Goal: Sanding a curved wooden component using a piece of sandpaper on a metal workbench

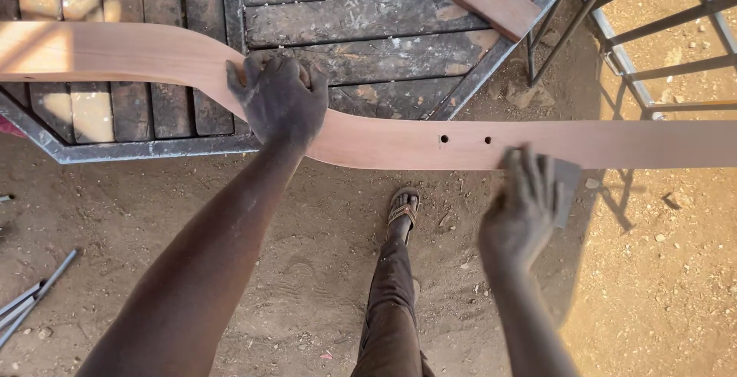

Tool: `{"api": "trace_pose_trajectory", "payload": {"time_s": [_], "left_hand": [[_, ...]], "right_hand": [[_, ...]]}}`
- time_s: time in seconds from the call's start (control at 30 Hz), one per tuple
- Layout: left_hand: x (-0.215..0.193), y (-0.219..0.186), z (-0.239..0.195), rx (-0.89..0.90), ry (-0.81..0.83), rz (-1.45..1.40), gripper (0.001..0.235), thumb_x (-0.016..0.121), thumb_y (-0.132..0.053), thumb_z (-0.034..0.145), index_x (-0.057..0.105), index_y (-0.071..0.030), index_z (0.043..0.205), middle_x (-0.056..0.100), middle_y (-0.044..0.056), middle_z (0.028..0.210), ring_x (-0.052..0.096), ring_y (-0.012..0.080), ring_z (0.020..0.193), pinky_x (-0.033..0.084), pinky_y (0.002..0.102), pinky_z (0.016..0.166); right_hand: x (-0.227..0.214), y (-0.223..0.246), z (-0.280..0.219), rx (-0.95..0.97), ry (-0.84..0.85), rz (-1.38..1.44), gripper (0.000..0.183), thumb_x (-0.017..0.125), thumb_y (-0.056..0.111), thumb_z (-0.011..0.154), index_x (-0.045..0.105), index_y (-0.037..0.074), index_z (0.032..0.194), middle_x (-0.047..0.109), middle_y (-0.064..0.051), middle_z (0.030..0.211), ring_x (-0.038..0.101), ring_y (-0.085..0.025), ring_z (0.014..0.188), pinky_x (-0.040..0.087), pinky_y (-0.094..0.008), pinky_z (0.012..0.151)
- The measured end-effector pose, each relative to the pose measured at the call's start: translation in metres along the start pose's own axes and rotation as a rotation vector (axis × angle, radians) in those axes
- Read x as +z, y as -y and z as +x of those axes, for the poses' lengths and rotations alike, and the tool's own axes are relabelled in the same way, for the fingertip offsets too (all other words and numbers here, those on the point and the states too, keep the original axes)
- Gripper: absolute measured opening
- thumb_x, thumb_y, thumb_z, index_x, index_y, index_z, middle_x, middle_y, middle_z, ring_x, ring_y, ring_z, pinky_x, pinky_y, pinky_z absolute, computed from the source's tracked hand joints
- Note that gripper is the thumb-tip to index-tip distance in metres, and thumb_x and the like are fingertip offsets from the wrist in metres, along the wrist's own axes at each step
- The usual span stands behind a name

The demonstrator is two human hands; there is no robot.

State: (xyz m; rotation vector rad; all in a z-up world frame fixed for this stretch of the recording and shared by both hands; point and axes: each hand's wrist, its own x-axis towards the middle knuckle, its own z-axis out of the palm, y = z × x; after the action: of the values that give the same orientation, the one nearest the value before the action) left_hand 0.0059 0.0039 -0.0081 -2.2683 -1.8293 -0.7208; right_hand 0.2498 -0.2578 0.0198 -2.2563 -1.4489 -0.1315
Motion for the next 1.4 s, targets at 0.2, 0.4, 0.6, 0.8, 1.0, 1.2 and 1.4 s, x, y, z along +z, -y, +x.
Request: {"api": "trace_pose_trajectory", "payload": {"time_s": [0.2, 0.4, 0.6, 0.8, 1.0, 1.2, 1.4], "left_hand": [[0.005, 0.007, -0.003, 0.03, 0.011, 0.007, 0.029, 0.072, -0.042, 0.085, 0.056, -0.028, 0.066, 0.063, -0.002, 0.073, 0.06, 0.0222, 0.112, 0.035, 0.055, 0.098], [-0.002, 0.002, -0.004, 0.037, -0.079, 0.014, 0.028, 0.074, -0.033, 0.083, 0.056, -0.027, 0.063, 0.063, -0.001, 0.07, 0.063, 0.0231, 0.106, 0.036, 0.053, 0.097], [-0.003, 0.002, 0.001, 0.047, -0.092, 0.002, 0.026, 0.074, -0.037, 0.08, 0.057, -0.026, 0.063, 0.063, -0.001, 0.069, 0.063, 0.0228, 0.104, 0.038, 0.054, 0.095], [0.001, 0.009, -0.002, 0.026, -0.063, 0.034, 0.027, 0.072, -0.034, 0.084, 0.057, -0.026, 0.063, 0.064, -0.002, 0.071, 0.062, 0.0214, 0.108, 0.034, 0.051, 0.099], [-0.005, 0.0, 0.001, 0.029, -0.043, 0.009, 0.024, 0.072, -0.031, 0.079, 0.057, -0.024, 0.063, 0.063, 0.001, 0.069, 0.063, 0.0249, 0.106, 0.038, 0.055, 0.096], [-0.008, -0.004, 0.001, -0.015, -0.072, -0.012, 0.026, 0.07, -0.032, 0.077, 0.053, -0.025, 0.059, 0.061, 0.0, 0.067, 0.063, 0.0224, 0.102, 0.038, 0.054, 0.099], [-0.035, -0.017, 0.01, -0.055, 0.203, 0.045, 0.023, 0.062, -0.033, 0.085, 0.073, -0.018, 0.071, 0.074, 0.006, 0.085, 0.06, 0.0318, 0.105, 0.031, 0.06, 0.111]], "right_hand": [[0.015, 0.113, -0.013, -0.248, 0.169, 0.13, 0.046, 0.054, 0.008, 0.097, 0.061, 0.018, 0.142, 0.052, -0.003, 0.156, 0.039, -0.03, 0.148, 0.023, -0.052, 0.12], [-0.001, 0.021, -0.016, -0.047, 0.05, -0.021, 0.055, 0.057, 0.005, 0.093, 0.057, 0.015, 0.147, 0.048, -0.002, 0.16, 0.039, -0.033, 0.149, 0.023, -0.055, 0.117], [0.034, 0.135, -0.031, -0.222, 0.059, 0.061, 0.06, 0.057, 0.008, 0.084, 0.06, 0.02, 0.142, 0.05, 0.002, 0.157, 0.041, -0.028, 0.148, 0.023, -0.053, 0.118], [0.012, 0.014, -0.018, -0.098, 0.055, 0.024, 0.064, 0.054, -0.002, 0.087, 0.058, 0.018, 0.147, 0.049, 0.0, 0.16, 0.034, -0.028, 0.152, 0.02, -0.051, 0.12], [0.029, 0.126, -0.034, -0.178, 0.134, 0.14, 0.074, 0.063, 0.004, 0.078, 0.053, 0.023, 0.15, 0.042, 0.004, 0.163, 0.03, -0.028, 0.153, 0.015, -0.053, 0.119], [0.019, 0.042, -0.018, -0.334, 0.033, 0.032, 0.052, 0.065, 0.013, 0.089, 0.065, 0.028, 0.138, 0.056, 0.008, 0.153, 0.042, -0.021, 0.148, 0.023, -0.042, 0.118], [-0.008, -0.024, -0.003, 0.145, -0.104, 0.013, 0.038, 0.05, 0.024, 0.115, 0.065, 0.008, 0.145, 0.06, -0.013, 0.151, 0.047, -0.039, 0.145, 0.026, -0.056, 0.115]]}}
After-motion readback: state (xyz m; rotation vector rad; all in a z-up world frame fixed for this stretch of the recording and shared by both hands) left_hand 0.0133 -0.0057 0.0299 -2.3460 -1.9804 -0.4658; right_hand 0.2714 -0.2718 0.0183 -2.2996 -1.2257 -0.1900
